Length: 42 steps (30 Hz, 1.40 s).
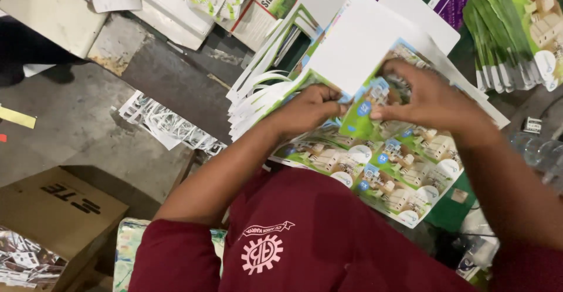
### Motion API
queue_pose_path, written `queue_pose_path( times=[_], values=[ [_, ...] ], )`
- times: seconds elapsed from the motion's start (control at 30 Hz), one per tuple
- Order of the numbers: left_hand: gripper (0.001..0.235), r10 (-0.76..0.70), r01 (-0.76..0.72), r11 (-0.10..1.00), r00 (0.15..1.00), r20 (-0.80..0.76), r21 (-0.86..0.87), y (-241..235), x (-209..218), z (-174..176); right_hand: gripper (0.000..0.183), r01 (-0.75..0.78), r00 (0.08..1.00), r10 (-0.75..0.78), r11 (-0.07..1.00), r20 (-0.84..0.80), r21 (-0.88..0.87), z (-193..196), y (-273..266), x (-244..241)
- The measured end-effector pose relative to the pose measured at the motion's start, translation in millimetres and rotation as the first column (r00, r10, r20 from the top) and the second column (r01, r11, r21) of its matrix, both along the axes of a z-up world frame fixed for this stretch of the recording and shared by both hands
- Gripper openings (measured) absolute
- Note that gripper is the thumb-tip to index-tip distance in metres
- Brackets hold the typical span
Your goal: Sorting and organizing die-cut printed labels from a stack in a print shop environment.
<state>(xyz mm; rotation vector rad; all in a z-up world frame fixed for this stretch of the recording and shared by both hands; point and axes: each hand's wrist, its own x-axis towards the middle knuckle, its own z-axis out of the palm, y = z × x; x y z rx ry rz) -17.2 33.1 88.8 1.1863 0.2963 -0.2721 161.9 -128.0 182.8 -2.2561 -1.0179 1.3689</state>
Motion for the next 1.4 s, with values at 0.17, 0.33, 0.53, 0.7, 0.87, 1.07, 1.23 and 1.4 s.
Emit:
queue_pose_path(
  times=[0.17, 0.33, 0.53, 0.7, 0.87, 1.07, 1.23, 1.4],
  values=[
    [0.014, 0.171, -0.168, 0.977, 0.985, 0.014, -0.131, -3, 5, -26, 0.07, -0.136, 0.64, -0.123, 0.954, 0.759, 0.269, -42, -35, -51],
    [0.014, 0.303, -0.291, 0.899, 0.953, -0.016, -0.328, -1, 1, -1, 0.102, -0.251, 0.672, -0.264, 0.798, 0.692, 0.548, -45, -25, -96],
    [0.009, 0.278, -0.246, 0.928, 0.957, 0.082, -0.279, -3, -3, 17, 0.084, -0.084, 0.823, -0.352, 0.702, 0.447, 0.707, -48, -37, -84],
    [0.01, 0.261, -0.235, 0.94, 0.962, 0.081, -0.248, 0, -2, -9, 0.077, 0.184, 0.913, -0.398, 0.596, 0.089, 0.782, -28, -31, -75],
    [0.013, 0.255, -0.223, 0.938, 0.963, 0.091, -0.264, -1, 0, -11, 0.092, -0.054, 0.781, -0.509, 0.521, 0.362, 0.852, -56, -22, -66],
    [0.014, 0.293, -0.246, 0.917, 0.95, 0.111, -0.315, -3, -6, -4, 0.079, -0.317, 0.513, -0.372, 0.756, 0.774, 0.573, -65, -30, -83],
    [0.007, 0.31, -0.252, 0.92, 0.937, 0.164, -0.3, -4, -6, 13, 0.102, -0.308, 0.666, -0.325, 0.7, 0.672, 0.644, -55, -36, -89],
    [0.008, 0.305, -0.241, 0.935, 0.92, 0.247, -0.26, -12, 5, -9, 0.053, -0.151, 0.758, -0.406, 0.651, 0.51, 0.743, -51, -37, -90]
  ],
)
